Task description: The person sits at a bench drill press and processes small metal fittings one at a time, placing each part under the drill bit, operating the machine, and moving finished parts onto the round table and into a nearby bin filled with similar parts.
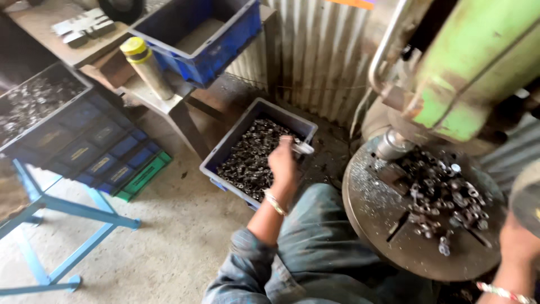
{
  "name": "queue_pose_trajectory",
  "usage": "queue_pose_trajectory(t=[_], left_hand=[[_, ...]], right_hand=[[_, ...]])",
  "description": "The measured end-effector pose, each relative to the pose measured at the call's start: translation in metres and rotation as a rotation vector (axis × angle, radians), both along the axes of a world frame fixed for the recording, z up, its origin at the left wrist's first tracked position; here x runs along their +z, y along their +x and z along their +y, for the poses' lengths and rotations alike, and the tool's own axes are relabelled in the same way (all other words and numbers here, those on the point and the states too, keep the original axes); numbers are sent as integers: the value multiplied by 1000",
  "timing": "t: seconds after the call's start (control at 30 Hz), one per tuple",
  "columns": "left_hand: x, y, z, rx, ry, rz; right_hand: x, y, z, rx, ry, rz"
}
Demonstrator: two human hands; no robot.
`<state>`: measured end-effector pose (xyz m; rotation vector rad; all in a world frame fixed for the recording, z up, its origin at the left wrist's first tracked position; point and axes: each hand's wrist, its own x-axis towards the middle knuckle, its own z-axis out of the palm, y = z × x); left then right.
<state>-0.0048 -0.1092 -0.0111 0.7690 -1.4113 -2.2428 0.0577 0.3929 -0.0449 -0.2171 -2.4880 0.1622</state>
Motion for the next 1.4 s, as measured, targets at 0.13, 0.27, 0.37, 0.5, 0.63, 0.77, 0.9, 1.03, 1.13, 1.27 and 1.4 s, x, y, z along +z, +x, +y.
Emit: queue_pose_trajectory(t=[0.13,0.27,0.37,0.5,0.63,0.77,0.9,1.03,1.13,1.27,1.4], left_hand=[[-10,7,-22,-38,536,-16],[-24,46,56,-218,-72,214],[-16,79,121,-661,-450,318],[-5,96,176,-865,-1079,421],[-22,87,204,-823,-1479,430],[-47,77,216,-851,-1534,343],[-50,75,214,-813,-1443,337],[-43,75,207,-707,-1380,430],[-41,77,206,-794,-1422,420],[-41,79,209,-864,-1530,391],[-42,81,206,-832,-1452,430]], right_hand=[[9,3,3,-167,351,37],[19,8,-4,109,-22,186],[28,9,-15,226,-255,245],[42,9,-24,95,-122,189],[41,8,-20,52,-54,170],[28,8,-11,27,20,141],[18,8,-2,17,65,98],[9,9,6,166,-172,224],[1,7,11,71,-43,150],[-9,4,19,211,-245,335],[-13,4,24,65,-301,195]])
